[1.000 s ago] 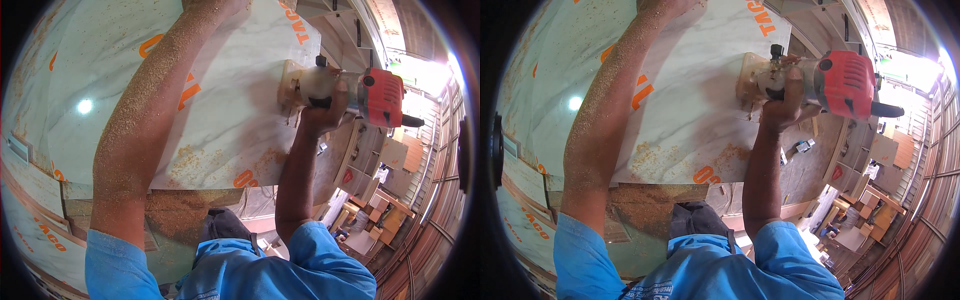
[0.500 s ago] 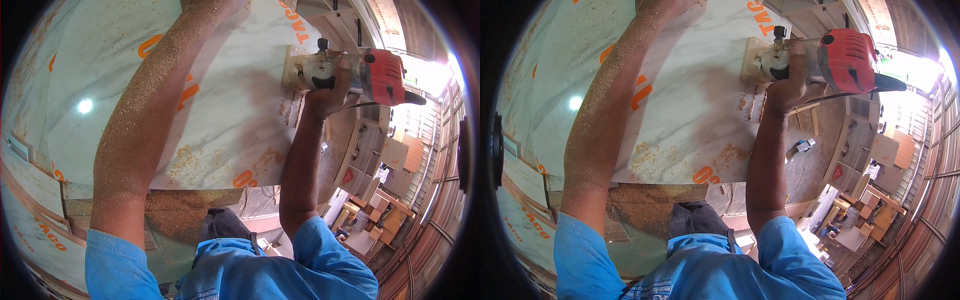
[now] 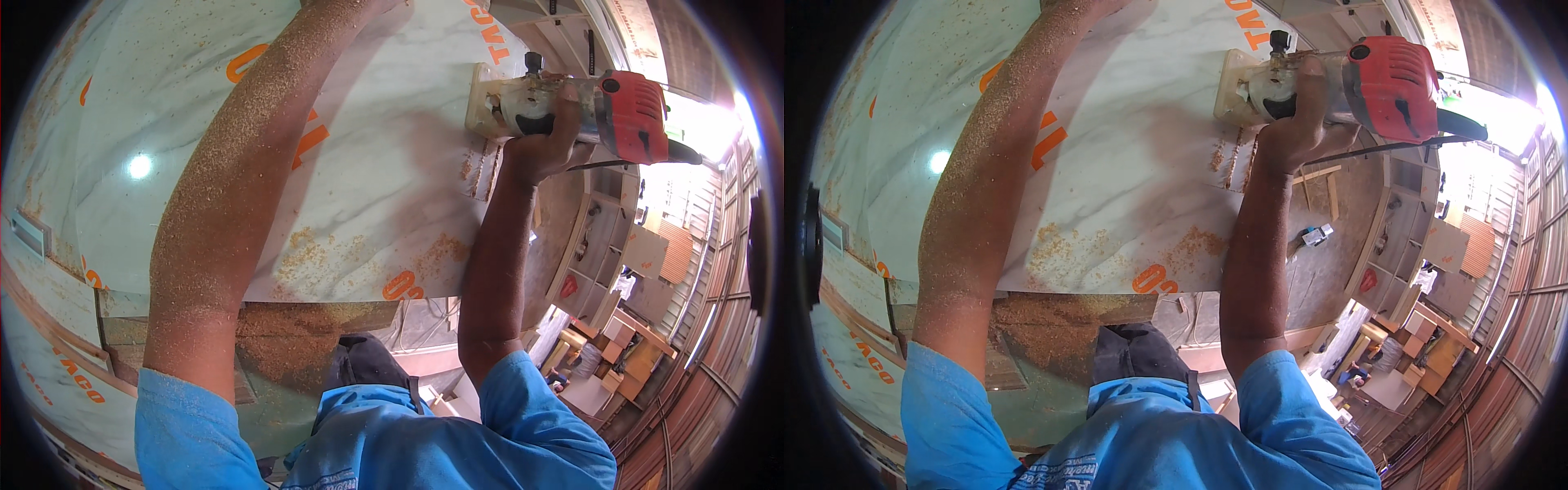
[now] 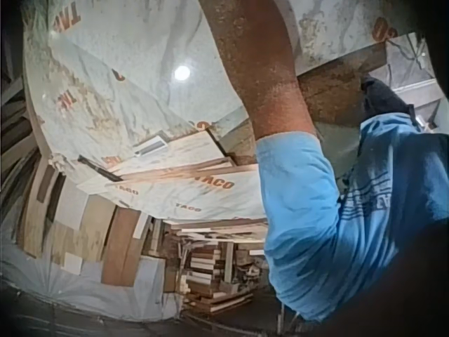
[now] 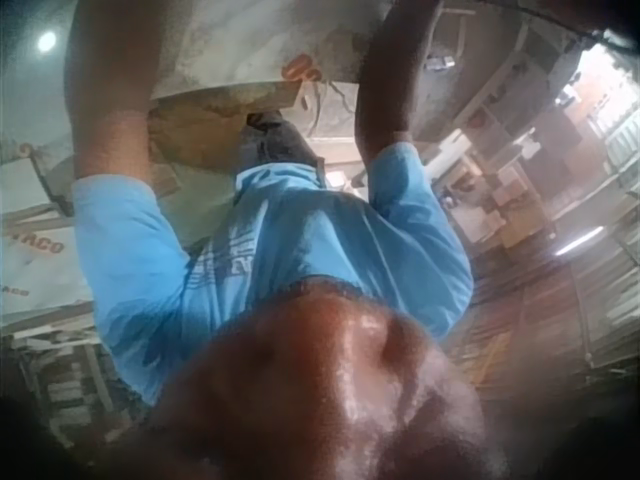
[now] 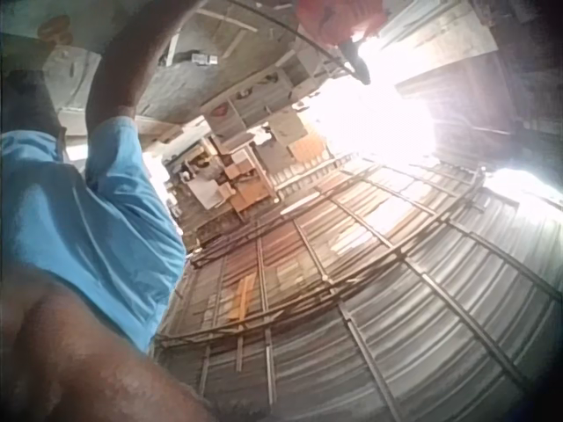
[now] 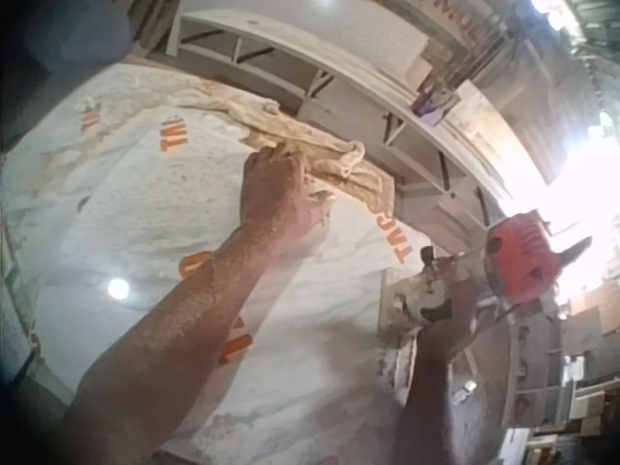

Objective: The person walks through a workshop, picks up a wood trimmer, and uses it to cut a rectangular slot into a white laminated board.

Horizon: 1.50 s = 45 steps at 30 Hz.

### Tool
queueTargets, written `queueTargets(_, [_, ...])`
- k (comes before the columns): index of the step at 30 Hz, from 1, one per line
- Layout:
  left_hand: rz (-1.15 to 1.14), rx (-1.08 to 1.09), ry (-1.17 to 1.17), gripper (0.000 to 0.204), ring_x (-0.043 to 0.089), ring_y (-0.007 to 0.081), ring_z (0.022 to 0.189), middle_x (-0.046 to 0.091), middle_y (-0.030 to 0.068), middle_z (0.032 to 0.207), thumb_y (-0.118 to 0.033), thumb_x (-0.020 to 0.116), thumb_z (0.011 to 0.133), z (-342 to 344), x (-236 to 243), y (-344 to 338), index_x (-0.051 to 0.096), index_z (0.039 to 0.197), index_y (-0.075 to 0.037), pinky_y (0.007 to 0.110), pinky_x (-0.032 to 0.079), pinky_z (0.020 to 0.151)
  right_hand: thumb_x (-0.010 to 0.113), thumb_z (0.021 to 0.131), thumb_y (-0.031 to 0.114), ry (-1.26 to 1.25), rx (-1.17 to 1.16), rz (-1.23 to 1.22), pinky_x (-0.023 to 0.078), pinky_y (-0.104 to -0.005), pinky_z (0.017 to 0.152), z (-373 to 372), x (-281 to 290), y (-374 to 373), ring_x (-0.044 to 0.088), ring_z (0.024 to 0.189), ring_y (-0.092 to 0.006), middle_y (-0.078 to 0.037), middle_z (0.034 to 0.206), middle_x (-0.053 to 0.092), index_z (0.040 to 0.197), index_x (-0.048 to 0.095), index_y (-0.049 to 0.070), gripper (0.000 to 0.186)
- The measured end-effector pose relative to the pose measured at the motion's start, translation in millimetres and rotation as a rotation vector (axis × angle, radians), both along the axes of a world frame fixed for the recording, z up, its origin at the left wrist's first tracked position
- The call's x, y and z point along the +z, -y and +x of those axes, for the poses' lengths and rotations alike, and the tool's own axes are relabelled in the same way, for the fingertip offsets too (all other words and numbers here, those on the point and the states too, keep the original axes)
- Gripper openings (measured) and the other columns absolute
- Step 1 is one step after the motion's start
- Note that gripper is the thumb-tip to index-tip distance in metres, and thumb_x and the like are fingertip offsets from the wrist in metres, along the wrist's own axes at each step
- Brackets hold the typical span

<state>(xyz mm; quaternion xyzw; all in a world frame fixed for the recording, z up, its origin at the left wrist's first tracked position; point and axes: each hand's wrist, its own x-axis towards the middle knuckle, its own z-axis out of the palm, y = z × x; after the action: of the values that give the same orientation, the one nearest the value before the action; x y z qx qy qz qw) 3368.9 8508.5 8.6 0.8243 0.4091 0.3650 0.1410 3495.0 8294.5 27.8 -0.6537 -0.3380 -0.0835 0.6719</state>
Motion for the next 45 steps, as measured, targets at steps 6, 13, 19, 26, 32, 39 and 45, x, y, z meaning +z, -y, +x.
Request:
queueTargets(6, [-0.017,0.016,-0.039,0.051,0.057,0.0298,0.116,0.063,0.0150,0.117,-0.034,0.082,0.076,-2.1,2.0,0.2,0.064,0.110,-0.001,0.042,0.039,0.105,0.063,0.090,0.015,0.005,-0.066,-0.045,0.060,-0.0367,0.077,5.1,-3.7,-0.2,0.067,0.093,-0.0212,-0.014,0.105,0.065,0.107,0.064,-0.006,0.027])
queueTargets(13, [-0.014,0.056,-0.086,0.058,0.055,0.0298,0.121,0.062,0.0164,0.122,-0.037,0.081,0.077,1.2,-2.0,-2.0,0.062,0.116,0.001,0.042,0.039,0.108,0.061,0.093,0.013,0.060,-0.049,-0.039,0.060,-0.0357,0.082,10.1,-5.6,0.1,0.065,0.098,-0.0186,-0.012,0.111,0.062,0.107,0.066,-0.004,0.023])
queueTargets(19, [-0.060,0.073,-0.107,0.063,0.054,0.0300,0.123,0.061,0.0173,0.125,-0.037,0.080,0.078,-1.9,2.9,-4.1,0.059,0.123,0.001,0.041,0.038,0.109,0.058,0.092,0.012,-0.022,0.052,-0.038,0.059,-0.0358,0.084,14.0,-0.7,0.4,0.064,0.098,-0.0181,-0.010,0.107,0.062,0.103,0.066,-0.002,0.020])
queueTargets(26, [-0.131,0.065,-0.119,0.058,0.056,0.0298,0.121,0.064,0.0176,0.120,-0.038,0.081,0.078,-2.6,7.2,0.5,0.063,0.117,0.001,0.041,0.039,0.108,0.059,0.092,0.012,0.196,-0.021,-0.174,0.059,-0.0343,0.079,9.4,-2.0,15.0,0.065,0.095,-0.0199,-0.014,0.108,0.065,0.105,0.066,-0.003,0.022])
queueTargets(32, [-0.118,0.074,-0.057,0.048,0.058,0.0294,0.118,0.066,0.0158,0.115,-0.036,0.081,0.077,-2.4,7.2,-0.4,0.068,0.109,-0.003,0.041,0.041,0.106,0.058,0.096,0.011,0.302,0.130,-0.207,0.061,-0.0415,0.085,10.9,-10.9,49.4,0.067,0.098,-0.0289,-0.022,0.113,0.066,0.112,0.063,-0.007,0.024])
queueTargets(39, [-0.095,0.067,-0.013,0.038,0.057,0.0280,0.119,0.067,0.0123,0.115,-0.033,0.081,0.076,1.3,5.1,0.0,0.072,0.105,-0.010,0.040,0.040,0.106,0.060,0.093,0.015,0.530,0.060,-0.115,0.061,-0.0437,0.084,-10.6,-21.1,67.9,0.067,0.098,-0.0310,-0.024,0.108,0.066,0.111,0.063,-0.008,0.029])
queueTargets(45, [-0.085,0.093,-0.048,0.045,0.056,0.0281,0.121,0.066,0.0149,0.118,-0.034,0.080,0.079,-1.4,5.9,8.6,0.068,0.112,-0.006,0.040,0.039,0.107,0.062,0.081,0.029,-0.034,0.107,-0.100,0.055,-0.0409,0.082,-59.1,13.6,63.1,0.065,0.091,-0.0295,-0.020,0.096,0.065,0.103,0.063,-0.007,0.042])
